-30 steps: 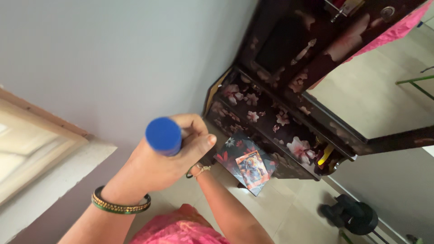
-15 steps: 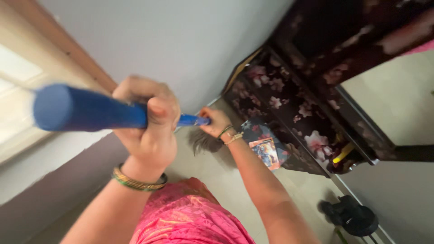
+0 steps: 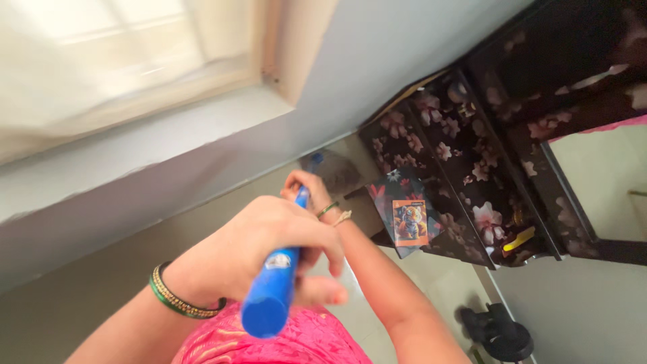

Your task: The person mops the floor using a mop, moving across the room and lifting a yellow scooter out of the way before continuing.

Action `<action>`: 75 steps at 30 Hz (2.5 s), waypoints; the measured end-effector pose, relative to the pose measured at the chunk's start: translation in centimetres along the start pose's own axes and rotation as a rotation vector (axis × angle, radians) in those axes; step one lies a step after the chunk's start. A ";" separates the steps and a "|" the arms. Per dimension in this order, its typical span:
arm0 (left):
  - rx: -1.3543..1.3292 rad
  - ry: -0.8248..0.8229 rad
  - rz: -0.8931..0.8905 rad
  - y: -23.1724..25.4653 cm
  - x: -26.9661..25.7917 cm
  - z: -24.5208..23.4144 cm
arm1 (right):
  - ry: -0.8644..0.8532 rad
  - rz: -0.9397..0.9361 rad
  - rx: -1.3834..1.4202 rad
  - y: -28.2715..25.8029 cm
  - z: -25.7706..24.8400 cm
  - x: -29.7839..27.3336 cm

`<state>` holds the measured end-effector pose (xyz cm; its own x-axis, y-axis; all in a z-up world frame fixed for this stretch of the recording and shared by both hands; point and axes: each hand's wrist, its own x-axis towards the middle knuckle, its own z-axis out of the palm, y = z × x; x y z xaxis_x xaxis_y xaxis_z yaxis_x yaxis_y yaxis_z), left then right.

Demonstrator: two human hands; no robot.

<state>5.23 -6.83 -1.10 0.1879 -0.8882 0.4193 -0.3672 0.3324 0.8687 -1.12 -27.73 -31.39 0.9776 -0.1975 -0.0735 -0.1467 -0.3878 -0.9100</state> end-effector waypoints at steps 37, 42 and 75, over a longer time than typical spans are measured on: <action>0.341 0.463 -0.103 21.3 -21.9 15.9 | -0.734 -0.324 -0.054 -14.8 16.0 -22.7; 0.194 0.454 0.109 16.8 -19.1 18.8 | -0.510 -0.273 -0.094 -9.3 9.9 -22.2; 0.071 0.258 -0.265 5.6 -23.7 8.4 | 0.367 -0.075 -0.360 4.4 16.3 -16.4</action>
<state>-8.92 13.45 -8.39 0.5054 -0.8281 0.2426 -0.3355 0.0705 0.9394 -15.33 -11.58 -40.84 0.8797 -0.4344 0.1934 -0.1838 -0.6858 -0.7042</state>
